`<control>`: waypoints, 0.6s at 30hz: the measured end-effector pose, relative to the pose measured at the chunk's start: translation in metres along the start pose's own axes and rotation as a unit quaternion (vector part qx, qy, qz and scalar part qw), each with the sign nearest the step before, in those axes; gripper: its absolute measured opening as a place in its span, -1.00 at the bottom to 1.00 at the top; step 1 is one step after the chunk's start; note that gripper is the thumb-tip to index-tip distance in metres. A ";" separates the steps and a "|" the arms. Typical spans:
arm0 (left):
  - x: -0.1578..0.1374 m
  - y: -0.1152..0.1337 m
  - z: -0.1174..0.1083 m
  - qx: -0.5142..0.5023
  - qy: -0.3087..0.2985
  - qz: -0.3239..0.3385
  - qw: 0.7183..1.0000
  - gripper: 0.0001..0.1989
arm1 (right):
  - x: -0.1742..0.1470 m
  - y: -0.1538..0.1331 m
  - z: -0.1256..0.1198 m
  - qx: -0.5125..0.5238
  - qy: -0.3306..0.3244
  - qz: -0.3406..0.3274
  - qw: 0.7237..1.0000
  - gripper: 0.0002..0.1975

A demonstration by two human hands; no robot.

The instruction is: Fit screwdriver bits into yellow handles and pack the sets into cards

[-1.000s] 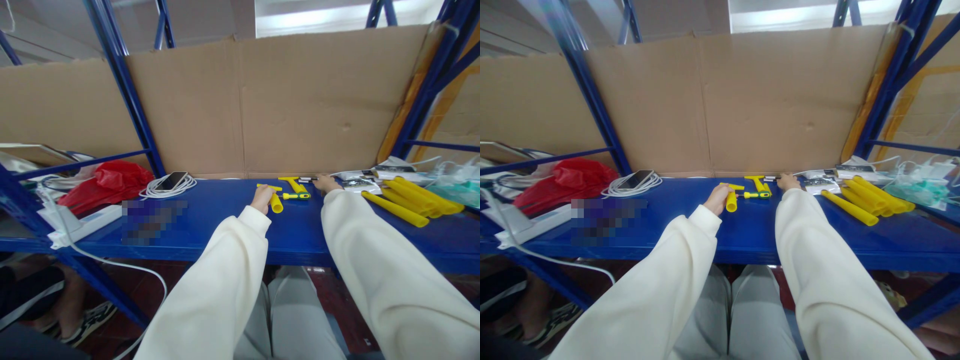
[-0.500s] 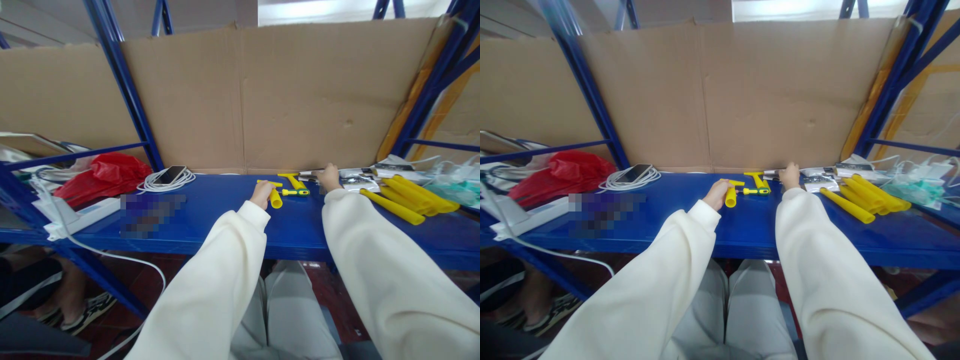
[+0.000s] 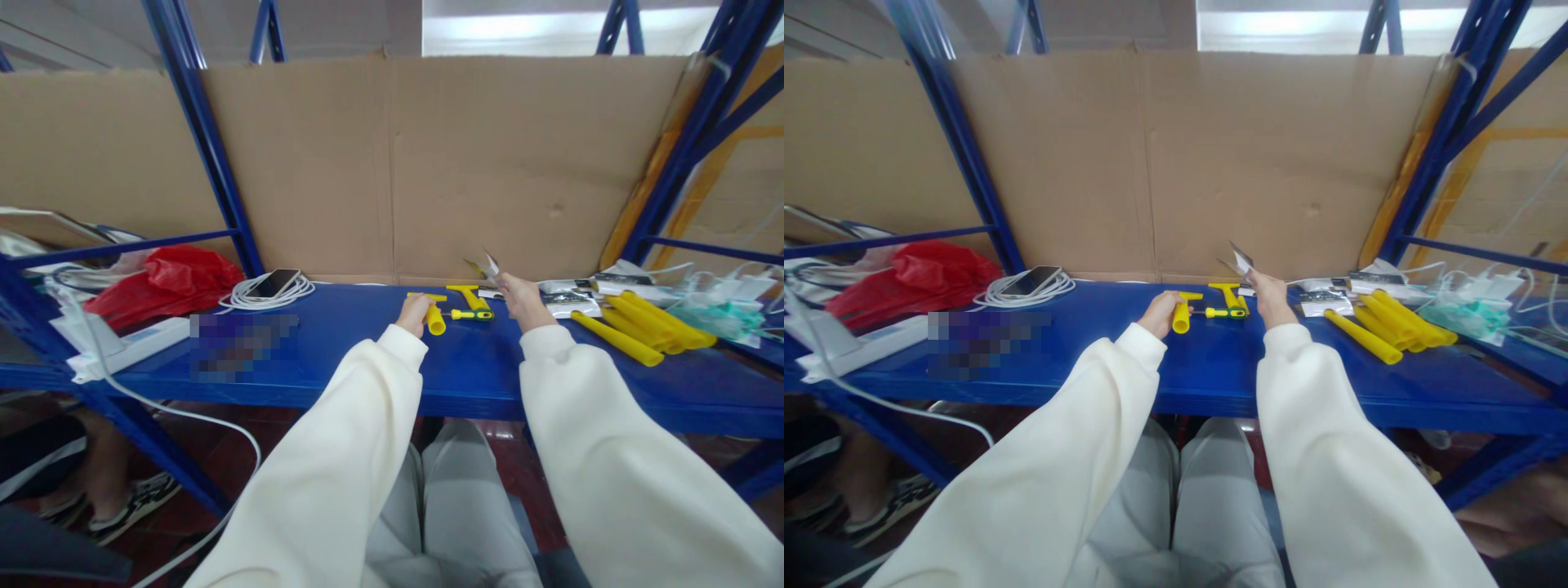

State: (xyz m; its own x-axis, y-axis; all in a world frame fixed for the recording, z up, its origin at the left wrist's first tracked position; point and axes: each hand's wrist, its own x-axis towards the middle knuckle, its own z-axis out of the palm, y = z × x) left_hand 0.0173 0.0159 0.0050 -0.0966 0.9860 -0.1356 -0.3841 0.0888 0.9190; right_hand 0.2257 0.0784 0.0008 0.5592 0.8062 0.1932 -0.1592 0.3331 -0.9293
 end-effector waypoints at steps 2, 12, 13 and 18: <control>0.003 -0.001 -0.001 -0.010 -0.001 -0.004 1.000 -0.49 | -0.015 -0.004 0.001 0.042 -0.028 0.053 0.997 -0.75; 0.012 -0.002 -0.002 -0.070 0.004 0.028 0.997 -0.52 | -0.040 -0.011 0.000 0.026 -0.131 0.076 0.988 -0.77; 0.015 -0.002 -0.003 -0.082 0.008 0.040 0.996 -0.53 | -0.042 -0.012 0.000 0.017 -0.141 0.077 0.987 -0.76; 0.035 -0.002 -0.008 -0.137 0.087 0.115 0.980 -0.65 | -0.054 -0.013 0.002 -0.023 -0.209 0.068 0.975 -0.71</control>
State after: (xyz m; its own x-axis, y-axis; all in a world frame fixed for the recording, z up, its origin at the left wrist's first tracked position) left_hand 0.0071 0.0492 -0.0049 -0.3560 0.9343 -0.0189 -0.5640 -0.1987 0.8015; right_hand 0.1962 0.0318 0.0031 0.1535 0.9736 0.1691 -0.1675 0.1943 -0.9665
